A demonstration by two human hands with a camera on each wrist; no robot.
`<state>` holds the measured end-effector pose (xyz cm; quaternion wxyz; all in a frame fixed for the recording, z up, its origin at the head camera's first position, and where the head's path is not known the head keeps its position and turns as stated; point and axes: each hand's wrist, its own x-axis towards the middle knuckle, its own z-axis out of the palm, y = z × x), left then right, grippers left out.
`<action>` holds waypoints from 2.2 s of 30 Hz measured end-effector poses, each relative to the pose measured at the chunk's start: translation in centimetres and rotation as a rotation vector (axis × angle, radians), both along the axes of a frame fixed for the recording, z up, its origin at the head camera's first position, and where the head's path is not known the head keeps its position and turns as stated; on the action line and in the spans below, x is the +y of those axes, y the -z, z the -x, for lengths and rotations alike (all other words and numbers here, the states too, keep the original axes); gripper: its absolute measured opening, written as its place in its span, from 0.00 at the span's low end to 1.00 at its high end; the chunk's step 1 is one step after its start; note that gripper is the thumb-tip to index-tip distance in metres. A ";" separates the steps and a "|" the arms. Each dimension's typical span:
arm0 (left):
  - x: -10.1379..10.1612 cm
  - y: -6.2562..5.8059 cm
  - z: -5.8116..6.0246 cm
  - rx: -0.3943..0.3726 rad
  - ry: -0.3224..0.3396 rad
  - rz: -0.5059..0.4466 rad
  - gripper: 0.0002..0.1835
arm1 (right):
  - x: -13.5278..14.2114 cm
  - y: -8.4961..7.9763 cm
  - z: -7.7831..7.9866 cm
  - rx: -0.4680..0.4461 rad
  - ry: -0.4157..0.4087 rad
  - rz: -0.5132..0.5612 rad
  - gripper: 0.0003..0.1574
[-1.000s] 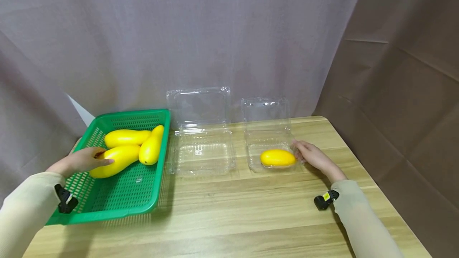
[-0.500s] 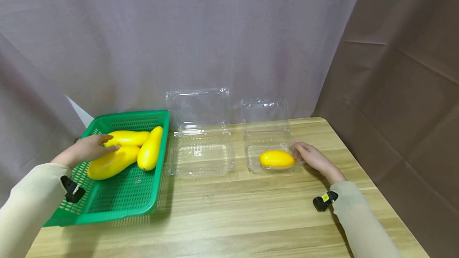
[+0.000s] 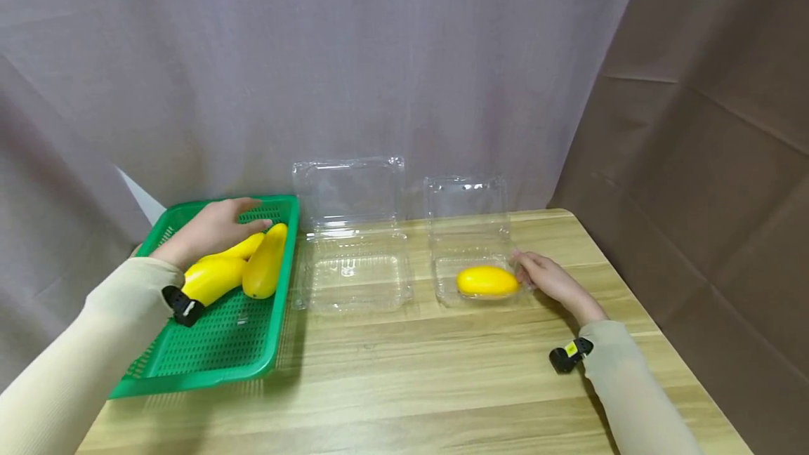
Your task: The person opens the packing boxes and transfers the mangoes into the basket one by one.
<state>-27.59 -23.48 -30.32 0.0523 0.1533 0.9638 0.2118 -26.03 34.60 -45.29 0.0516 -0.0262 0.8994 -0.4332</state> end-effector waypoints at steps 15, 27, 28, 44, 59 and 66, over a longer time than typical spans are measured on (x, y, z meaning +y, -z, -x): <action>12.3 -0.6 1.2 0.087 0.221 -0.072 0.32 | 0.0 0.1 -0.3 0.014 0.026 0.001 0.33; 20.4 0.4 0.3 0.079 0.340 -0.094 0.30 | -0.3 -0.1 -0.3 0.014 0.021 0.012 0.35; 21.0 0.5 0.2 0.079 0.350 -0.092 0.30 | -0.3 -0.1 -0.3 0.016 0.021 0.008 0.36; 27.7 5.0 -0.2 -0.012 0.418 -0.155 0.26 | -0.2 0.2 -0.7 0.054 0.027 0.031 0.38; 31.5 9.6 -0.6 -0.103 0.400 -0.208 0.29 | -0.4 0.4 -0.8 0.032 0.046 0.070 0.34; 33.1 10.9 -0.9 -0.082 0.394 -0.193 0.34 | -0.4 0.3 -1.0 0.031 0.049 0.050 0.36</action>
